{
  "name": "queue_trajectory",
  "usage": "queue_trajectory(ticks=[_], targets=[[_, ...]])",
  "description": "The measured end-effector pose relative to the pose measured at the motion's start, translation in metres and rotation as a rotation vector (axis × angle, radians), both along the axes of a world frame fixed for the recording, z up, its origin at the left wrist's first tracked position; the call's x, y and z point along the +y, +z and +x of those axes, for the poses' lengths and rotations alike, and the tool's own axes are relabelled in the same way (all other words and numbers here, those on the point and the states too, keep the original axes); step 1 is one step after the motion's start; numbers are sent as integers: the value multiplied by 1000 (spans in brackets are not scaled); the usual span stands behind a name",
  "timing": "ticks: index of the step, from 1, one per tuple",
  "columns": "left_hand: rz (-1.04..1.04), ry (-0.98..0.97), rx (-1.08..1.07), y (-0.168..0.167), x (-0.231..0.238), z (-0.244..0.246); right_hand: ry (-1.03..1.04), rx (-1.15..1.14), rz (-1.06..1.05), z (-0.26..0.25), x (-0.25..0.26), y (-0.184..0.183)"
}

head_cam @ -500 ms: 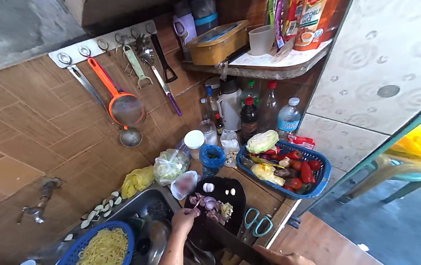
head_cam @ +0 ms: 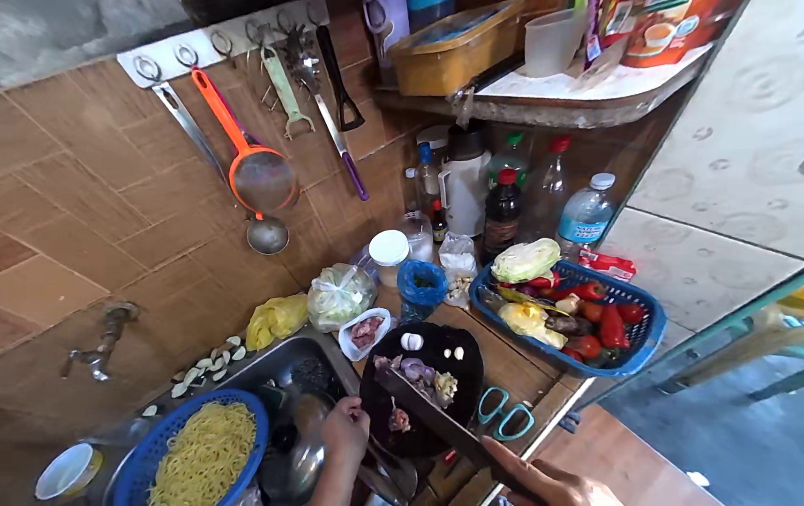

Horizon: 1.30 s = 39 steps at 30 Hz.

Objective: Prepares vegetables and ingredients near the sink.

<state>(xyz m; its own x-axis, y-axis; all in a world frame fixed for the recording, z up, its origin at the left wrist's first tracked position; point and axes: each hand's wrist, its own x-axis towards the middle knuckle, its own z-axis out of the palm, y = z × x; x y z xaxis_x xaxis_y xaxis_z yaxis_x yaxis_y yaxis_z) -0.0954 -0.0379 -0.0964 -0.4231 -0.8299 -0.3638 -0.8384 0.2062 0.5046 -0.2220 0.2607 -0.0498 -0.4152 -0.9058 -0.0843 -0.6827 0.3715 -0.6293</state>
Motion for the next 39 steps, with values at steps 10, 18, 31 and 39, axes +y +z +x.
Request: queue_trajectory(ticks=[10, 18, 31, 39], targets=[[32, -54, 40, -2, 9, 14, 82, -170, 524, -12, -39, -28], [-171, -225, -30, -34, 30, -16, 64, -175, 559, 0, -51, -24], [-23, -316, -268, -17, 25, -27, 48, -220, 532, 1, -36, -9], [-52, -208, -224, -5, 15, -15, 48, -185, 518, -14, -19, -26]])
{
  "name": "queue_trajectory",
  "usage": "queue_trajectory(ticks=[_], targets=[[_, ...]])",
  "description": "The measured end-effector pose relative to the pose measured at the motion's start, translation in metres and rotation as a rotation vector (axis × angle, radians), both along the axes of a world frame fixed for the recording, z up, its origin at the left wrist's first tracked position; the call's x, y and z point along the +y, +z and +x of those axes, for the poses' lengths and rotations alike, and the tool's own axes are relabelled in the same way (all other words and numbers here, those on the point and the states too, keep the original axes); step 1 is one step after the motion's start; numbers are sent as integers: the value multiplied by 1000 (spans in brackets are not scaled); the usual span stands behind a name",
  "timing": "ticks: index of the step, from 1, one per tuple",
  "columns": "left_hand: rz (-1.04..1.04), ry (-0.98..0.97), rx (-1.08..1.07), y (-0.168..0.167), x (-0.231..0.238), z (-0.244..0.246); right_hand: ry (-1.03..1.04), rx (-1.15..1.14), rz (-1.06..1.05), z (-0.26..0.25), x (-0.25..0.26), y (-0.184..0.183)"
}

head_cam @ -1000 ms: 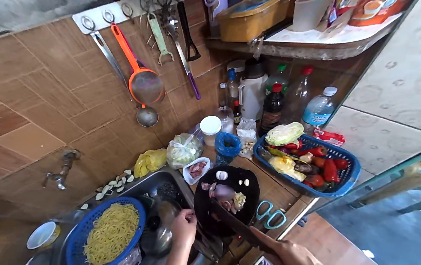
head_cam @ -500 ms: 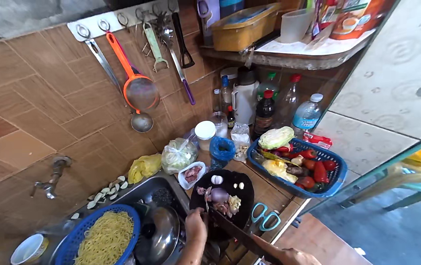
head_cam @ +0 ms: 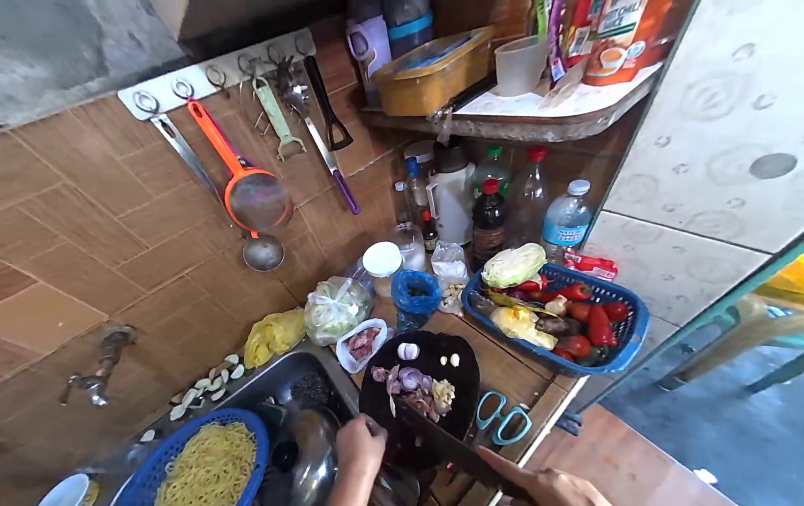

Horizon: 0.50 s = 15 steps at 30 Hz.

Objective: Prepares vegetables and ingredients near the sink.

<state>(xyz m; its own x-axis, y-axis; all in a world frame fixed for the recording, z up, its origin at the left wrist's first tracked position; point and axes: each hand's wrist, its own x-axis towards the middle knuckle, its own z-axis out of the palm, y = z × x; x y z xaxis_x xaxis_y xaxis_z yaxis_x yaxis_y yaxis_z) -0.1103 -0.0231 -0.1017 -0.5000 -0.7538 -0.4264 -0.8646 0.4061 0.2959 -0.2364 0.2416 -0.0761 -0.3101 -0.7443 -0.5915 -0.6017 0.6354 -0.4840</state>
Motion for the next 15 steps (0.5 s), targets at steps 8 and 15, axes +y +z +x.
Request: queue_trajectory(ticks=[8, 15], targets=[[16, -181, 69, 15, -10, -50, -146, 83, -231, -8, 17, 13], [-66, -273, -194, -8, -41, -103, -126, 31, -328, -17, 47, 19]])
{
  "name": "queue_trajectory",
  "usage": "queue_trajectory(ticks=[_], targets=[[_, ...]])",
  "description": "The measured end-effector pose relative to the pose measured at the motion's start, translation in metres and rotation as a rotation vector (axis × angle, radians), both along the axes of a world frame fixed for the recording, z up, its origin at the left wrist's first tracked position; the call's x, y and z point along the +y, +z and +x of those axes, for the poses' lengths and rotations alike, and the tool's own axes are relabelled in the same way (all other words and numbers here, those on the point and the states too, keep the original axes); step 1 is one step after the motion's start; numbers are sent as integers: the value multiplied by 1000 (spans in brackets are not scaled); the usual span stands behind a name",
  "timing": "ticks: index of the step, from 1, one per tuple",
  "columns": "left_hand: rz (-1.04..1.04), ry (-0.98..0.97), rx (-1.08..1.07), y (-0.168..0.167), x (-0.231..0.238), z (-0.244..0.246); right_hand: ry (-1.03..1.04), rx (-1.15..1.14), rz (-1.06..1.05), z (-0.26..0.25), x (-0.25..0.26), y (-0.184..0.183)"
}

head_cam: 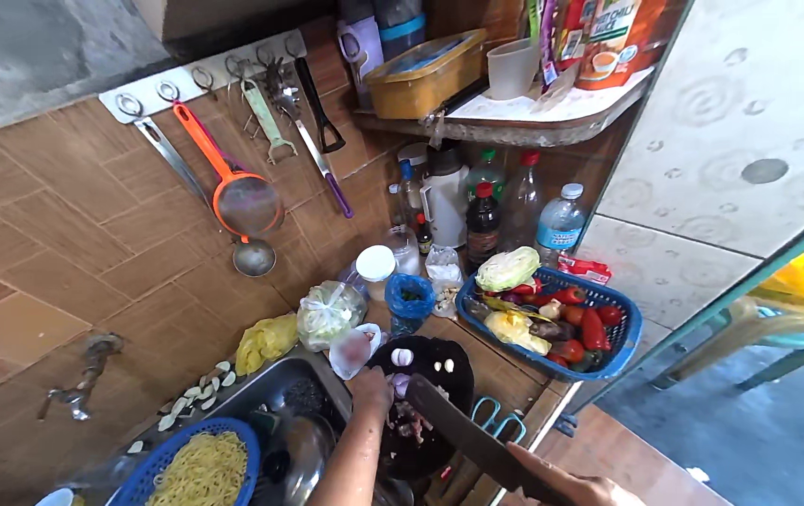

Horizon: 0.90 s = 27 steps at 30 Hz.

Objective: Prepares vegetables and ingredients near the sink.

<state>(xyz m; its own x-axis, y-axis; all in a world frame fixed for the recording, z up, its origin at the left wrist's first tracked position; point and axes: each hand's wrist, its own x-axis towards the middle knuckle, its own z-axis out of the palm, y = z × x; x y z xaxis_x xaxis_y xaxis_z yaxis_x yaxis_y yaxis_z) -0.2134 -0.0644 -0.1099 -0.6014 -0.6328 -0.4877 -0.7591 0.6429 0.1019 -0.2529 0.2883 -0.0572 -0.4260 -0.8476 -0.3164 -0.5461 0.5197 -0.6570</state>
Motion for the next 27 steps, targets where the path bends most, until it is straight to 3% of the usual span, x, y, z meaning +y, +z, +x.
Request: queue_trajectory(ticks=[2, 7, 11, 13, 16, 20, 27], targets=[[153, 37, 79, 7, -7, 7, 30, -35, 4, 0, 10, -2], [592, 352, 546, 21, -13, 64, 87, -112, 15, 1, 16, -18], [773, 436, 668, 38, 16, 91, 111, -81, 58, 3, 5, -25], [720, 376, 593, 30, 24, 93, 84, -57, 93, 4, 1, -23], [383, 227, 352, 12, 15, 82, 63, -48, 166, 1, -1, -12], [65, 180, 361, -3, -3, 48, 28, -51, 123, -3, 7, -5], [23, 13, 210, -7, -15, 21, -114, -54, 50, -2, 27, -3]])
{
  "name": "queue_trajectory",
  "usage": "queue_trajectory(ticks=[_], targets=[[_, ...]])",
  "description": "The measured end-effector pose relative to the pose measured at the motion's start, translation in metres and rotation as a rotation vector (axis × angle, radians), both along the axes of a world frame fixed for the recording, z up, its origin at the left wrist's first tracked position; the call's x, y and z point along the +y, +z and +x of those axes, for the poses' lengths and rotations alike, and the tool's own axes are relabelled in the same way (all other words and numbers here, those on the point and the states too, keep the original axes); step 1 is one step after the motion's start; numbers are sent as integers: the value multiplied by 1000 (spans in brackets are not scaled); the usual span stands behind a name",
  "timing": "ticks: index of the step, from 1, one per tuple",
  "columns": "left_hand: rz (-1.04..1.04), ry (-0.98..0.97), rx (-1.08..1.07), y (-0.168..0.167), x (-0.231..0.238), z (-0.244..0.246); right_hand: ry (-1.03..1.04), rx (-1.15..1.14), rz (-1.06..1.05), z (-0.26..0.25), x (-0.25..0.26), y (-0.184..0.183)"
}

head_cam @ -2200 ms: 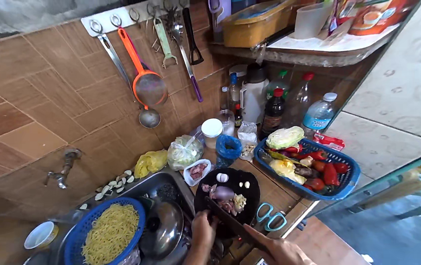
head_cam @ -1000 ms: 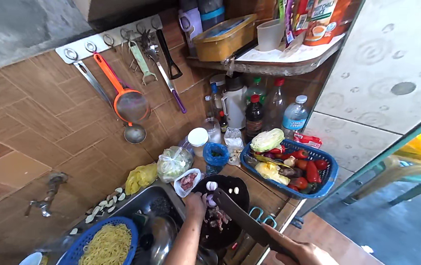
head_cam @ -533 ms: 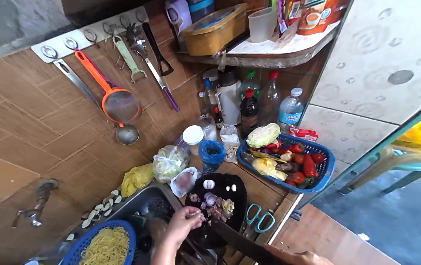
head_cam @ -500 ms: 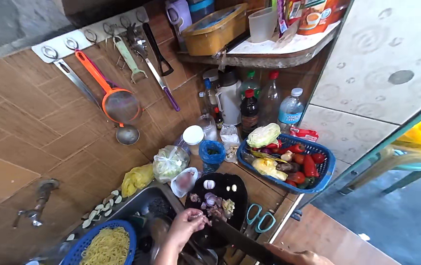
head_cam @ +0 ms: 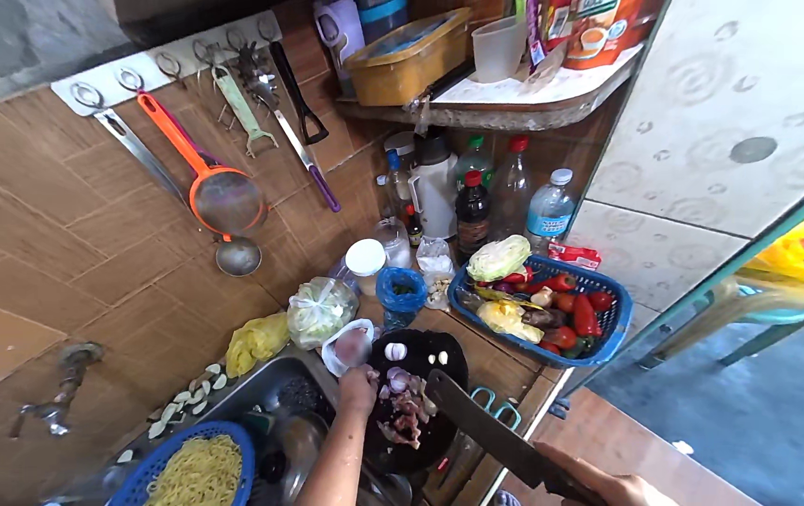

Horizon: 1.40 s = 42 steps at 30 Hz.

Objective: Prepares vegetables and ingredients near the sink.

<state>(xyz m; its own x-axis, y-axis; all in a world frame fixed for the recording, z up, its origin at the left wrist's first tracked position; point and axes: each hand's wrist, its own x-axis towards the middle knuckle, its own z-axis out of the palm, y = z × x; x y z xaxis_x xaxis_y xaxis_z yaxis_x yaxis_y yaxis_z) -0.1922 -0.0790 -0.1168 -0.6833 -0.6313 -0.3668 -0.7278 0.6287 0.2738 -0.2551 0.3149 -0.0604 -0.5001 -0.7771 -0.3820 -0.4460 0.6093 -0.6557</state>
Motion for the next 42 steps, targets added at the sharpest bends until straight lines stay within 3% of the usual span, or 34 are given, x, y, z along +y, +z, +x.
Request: queue_trajectory(ticks=[7, 12, 17, 21, 26, 30, 33, 36, 39, 41, 42], targets=[[467, 231, 252, 10, -13, 46, -24, -32, 37, -2, 8, -2], [391, 366, 265, 24, 0, 63, 187, -78, -32, 2, -17, -10], [547, 475, 442, 20, 35, 69, 202, -5, 135, 15, -57, -22], [345, 359, 170, -13, 54, 86, 133, 28, 180, 20, -68, -8], [216, 242, 28, 0, 58, 94, 204, 47, 127, 29, -71, -2], [127, 122, 98, 3, 59, 101, 225, 50, 193, 30, -75, -10], [123, 18, 7, 0, 64, 95, 201, 86, 193, 33, -77, -3], [151, 76, -18, 15, 66, 96, 134, 273, -84, 47, -70, 3], [138, 166, 182, 23, 59, 116, 57, 483, -433, 61, -69, -12], [110, 211, 205, 30, 52, 122, 59, 428, -380, 66, -69, -22], [115, 230, 193, 33, 51, 121, 91, 341, -219, 65, -69, -23]])
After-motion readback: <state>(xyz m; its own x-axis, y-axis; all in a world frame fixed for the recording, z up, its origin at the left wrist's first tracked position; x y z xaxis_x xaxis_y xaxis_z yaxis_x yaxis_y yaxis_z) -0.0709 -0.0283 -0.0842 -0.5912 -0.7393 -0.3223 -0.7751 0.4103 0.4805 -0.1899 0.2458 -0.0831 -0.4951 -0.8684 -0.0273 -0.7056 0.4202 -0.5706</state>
